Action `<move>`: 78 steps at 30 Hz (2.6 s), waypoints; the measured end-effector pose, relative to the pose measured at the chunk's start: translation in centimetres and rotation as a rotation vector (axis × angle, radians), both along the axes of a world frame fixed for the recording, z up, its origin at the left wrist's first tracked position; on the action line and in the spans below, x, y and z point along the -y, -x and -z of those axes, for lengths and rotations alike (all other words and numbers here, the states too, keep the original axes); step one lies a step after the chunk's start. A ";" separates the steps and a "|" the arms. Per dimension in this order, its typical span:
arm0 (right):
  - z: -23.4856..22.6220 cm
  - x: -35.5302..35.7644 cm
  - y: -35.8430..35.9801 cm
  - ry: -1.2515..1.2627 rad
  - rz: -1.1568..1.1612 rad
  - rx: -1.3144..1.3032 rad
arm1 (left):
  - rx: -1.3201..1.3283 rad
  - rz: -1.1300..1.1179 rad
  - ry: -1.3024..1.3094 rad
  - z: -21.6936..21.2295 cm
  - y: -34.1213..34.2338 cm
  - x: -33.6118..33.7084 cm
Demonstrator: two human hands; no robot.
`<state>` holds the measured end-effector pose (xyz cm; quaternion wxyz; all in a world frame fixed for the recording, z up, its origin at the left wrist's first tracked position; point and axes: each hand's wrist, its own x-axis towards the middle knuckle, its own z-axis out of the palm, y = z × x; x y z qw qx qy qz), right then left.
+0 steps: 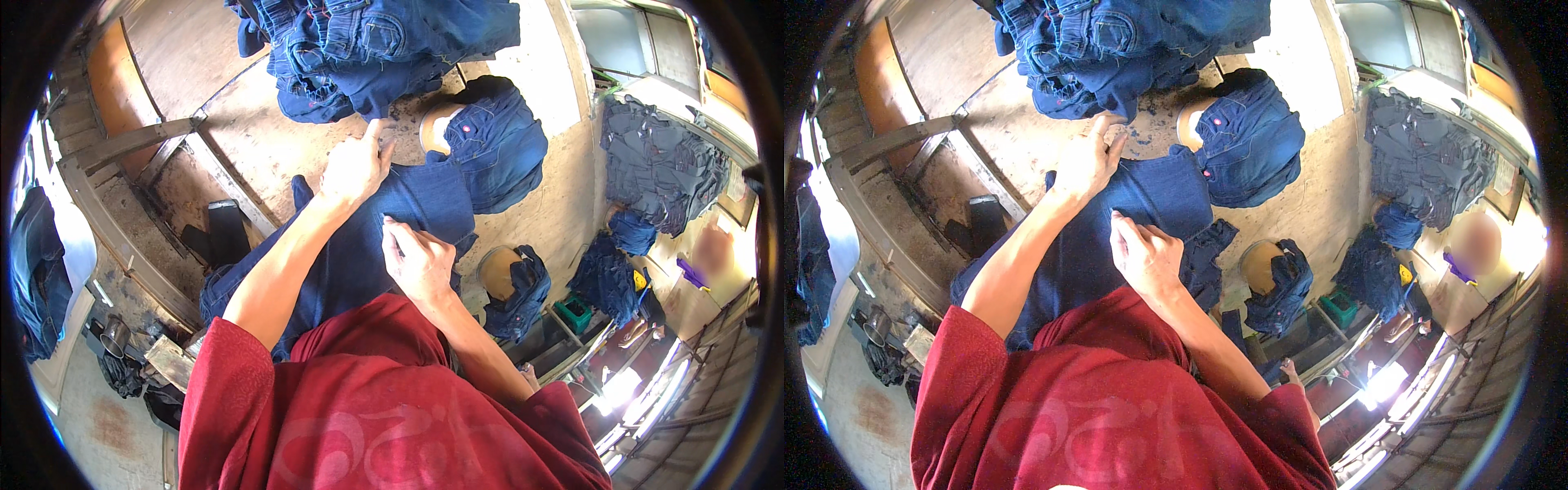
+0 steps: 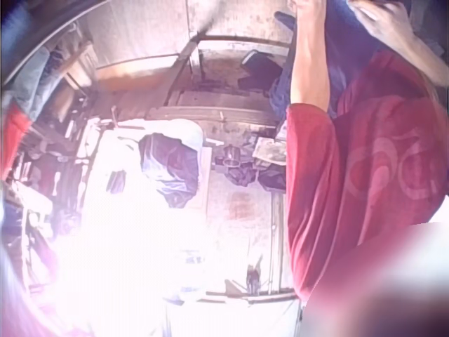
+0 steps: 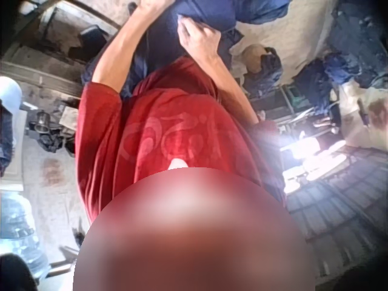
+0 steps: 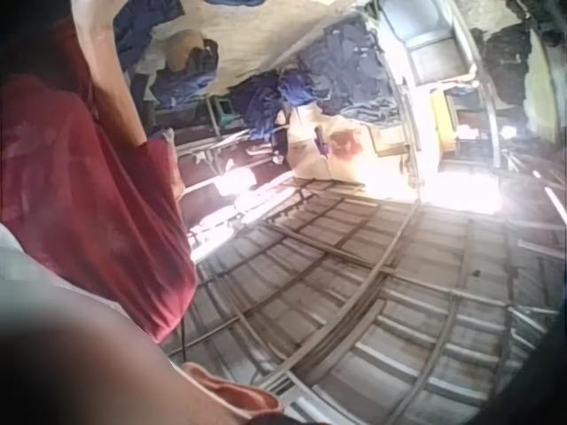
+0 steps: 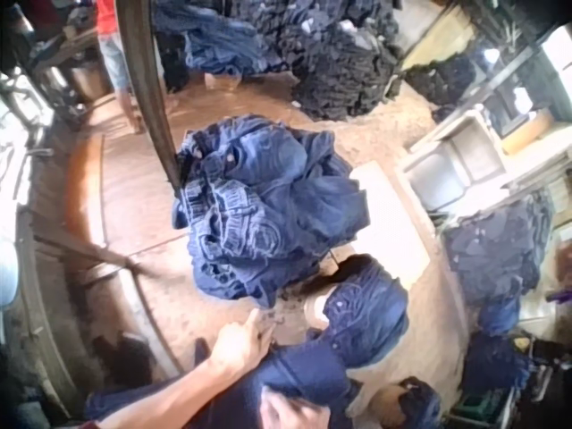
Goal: The person repeatedly picks up dark denim jeans from a pile, lays them flat on a table, and uses a white marker to draw lines on the fabric. They then place the marked jeans aside and repeat the process with the next item.
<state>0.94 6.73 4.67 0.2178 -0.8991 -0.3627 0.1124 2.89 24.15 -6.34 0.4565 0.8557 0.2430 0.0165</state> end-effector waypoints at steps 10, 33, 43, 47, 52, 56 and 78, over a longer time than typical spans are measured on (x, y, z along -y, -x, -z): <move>-0.9 -0.3 0.0 -0.034 0.058 -0.019 | -0.020 0.002 -0.065 0.6 -0.1 0.1; 7.4 13.6 -7.7 -0.576 1.355 -1.057 | -0.083 0.216 -0.590 -14.5 26.9 -0.5; 16.9 14.1 -17.1 0.101 0.639 -0.241 | -0.051 0.200 -0.509 -12.3 22.8 2.9; 8.6 12.2 -13.8 0.120 0.670 -0.010 | -0.257 -0.046 -0.320 -11.6 20.9 -2.8; -2.5 2.9 1.3 -0.255 0.078 -0.252 | -0.107 0.153 -0.103 -8.4 19.4 -7.5; -3.3 -4.1 9.7 -0.289 -0.067 -0.105 | 0.129 0.204 -0.158 -6.8 19.1 -9.0; -3.0 -8.3 11.2 0.067 -0.045 -0.116 | 0.151 0.186 -0.130 -5.6 19.1 -9.0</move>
